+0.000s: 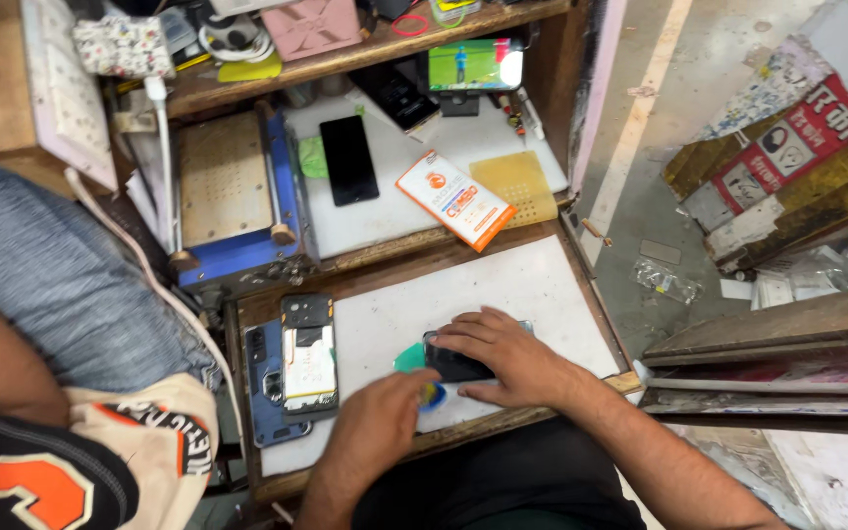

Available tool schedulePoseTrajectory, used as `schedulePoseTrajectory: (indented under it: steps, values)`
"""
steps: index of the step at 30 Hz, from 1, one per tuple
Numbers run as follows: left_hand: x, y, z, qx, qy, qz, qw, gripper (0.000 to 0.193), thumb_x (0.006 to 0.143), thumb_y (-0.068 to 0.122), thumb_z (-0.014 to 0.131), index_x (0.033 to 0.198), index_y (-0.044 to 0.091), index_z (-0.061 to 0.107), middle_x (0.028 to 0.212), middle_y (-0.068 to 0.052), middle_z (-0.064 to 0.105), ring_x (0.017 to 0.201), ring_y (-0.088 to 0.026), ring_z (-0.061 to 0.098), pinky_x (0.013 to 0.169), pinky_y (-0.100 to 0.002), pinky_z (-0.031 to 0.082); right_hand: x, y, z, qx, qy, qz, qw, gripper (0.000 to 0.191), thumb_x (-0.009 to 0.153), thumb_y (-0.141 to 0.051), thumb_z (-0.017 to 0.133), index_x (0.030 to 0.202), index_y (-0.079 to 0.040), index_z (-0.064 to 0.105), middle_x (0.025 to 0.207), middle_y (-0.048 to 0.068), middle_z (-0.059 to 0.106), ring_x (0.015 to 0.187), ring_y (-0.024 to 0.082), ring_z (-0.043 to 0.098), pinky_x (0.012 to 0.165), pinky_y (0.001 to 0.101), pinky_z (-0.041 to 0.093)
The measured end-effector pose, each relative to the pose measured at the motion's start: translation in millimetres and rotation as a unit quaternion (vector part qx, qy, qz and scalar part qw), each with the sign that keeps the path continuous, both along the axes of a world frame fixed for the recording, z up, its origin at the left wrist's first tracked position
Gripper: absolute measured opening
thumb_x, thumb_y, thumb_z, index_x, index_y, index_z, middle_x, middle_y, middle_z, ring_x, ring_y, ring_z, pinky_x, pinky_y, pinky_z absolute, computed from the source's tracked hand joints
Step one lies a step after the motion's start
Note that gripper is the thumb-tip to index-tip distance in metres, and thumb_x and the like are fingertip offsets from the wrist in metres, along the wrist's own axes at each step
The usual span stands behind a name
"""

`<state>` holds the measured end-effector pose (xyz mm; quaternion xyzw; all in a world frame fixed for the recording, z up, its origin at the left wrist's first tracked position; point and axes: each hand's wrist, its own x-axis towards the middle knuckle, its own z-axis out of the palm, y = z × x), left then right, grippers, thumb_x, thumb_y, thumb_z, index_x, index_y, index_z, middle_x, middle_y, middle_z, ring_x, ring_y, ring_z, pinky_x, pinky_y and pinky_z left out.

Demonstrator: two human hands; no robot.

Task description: The person assembles a smartphone by placing the motherboard into the chassis, connecting ribbon cables, and attaching the back cover. They then handle a roll of blue tape and place it on the workbench.

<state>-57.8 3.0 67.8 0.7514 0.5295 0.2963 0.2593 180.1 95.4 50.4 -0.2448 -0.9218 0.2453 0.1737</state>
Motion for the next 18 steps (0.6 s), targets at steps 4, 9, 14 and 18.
schedulePoseTrajectory:
  steps: [4, 9, 14, 18]
  values:
    - [6.5, -23.9, 1.6, -0.12, 0.028, -0.075, 0.989, 0.028, 0.092, 0.008, 0.063, 0.117, 0.016, 0.073, 0.101, -0.012, 0.076, 0.092, -0.035, 0.073, 0.08, -0.045, 0.058, -10.2, -35.6, 2.9, -0.241, 0.163, 0.116, 0.949, 0.077, 0.091, -0.026, 0.077, 0.156, -0.006, 0.042, 0.155, 0.017, 0.053, 0.144, 0.032, 0.05, 0.121, 0.0474, 0.039]
    - [-13.3, -28.5, 13.6, -0.118, -0.068, -0.07, 0.988, 0.037, 0.091, 0.008, 0.064, 0.127, 0.015, 0.071, 0.108, -0.012, 0.076, 0.095, -0.032, 0.075, 0.082, -0.04, 0.061, -27.5, -53.9, -20.6, -0.377, 0.037, 0.087, 0.921, 0.053, 0.095, -0.031, 0.074, 0.138, -0.007, 0.057, 0.105, 0.011, 0.076, 0.095, 0.021, 0.074, 0.086, 0.0338, 0.058]
    - [-25.5, -26.7, 2.9, -0.06, -0.124, 0.044, 0.99, 0.037, 0.093, 0.012, 0.07, 0.13, 0.011, 0.067, 0.118, -0.015, 0.077, 0.106, -0.029, 0.076, 0.087, -0.038, 0.06, -0.9, -51.5, -57.7, -0.418, 0.091, -0.003, 0.904, 0.028, 0.11, -0.025, 0.055, 0.104, -0.004, 0.073, 0.075, -0.001, 0.063, 0.063, 0.009, 0.052, 0.057, 0.026, 0.045]
    - [-21.8, -20.1, -13.1, -0.09, -0.174, 0.086, 0.977, 0.052, 0.091, 0.011, 0.07, 0.141, 0.013, 0.056, 0.112, -0.015, 0.078, 0.103, -0.026, 0.078, 0.087, -0.037, 0.061, 18.0, -39.8, -78.7, -0.478, 0.251, -0.089, 0.837, 0.032, 0.11, -0.027, 0.051, 0.093, -0.003, 0.062, 0.062, -0.004, 0.041, 0.055, 0.006, 0.035, 0.048, 0.0245, 0.031]
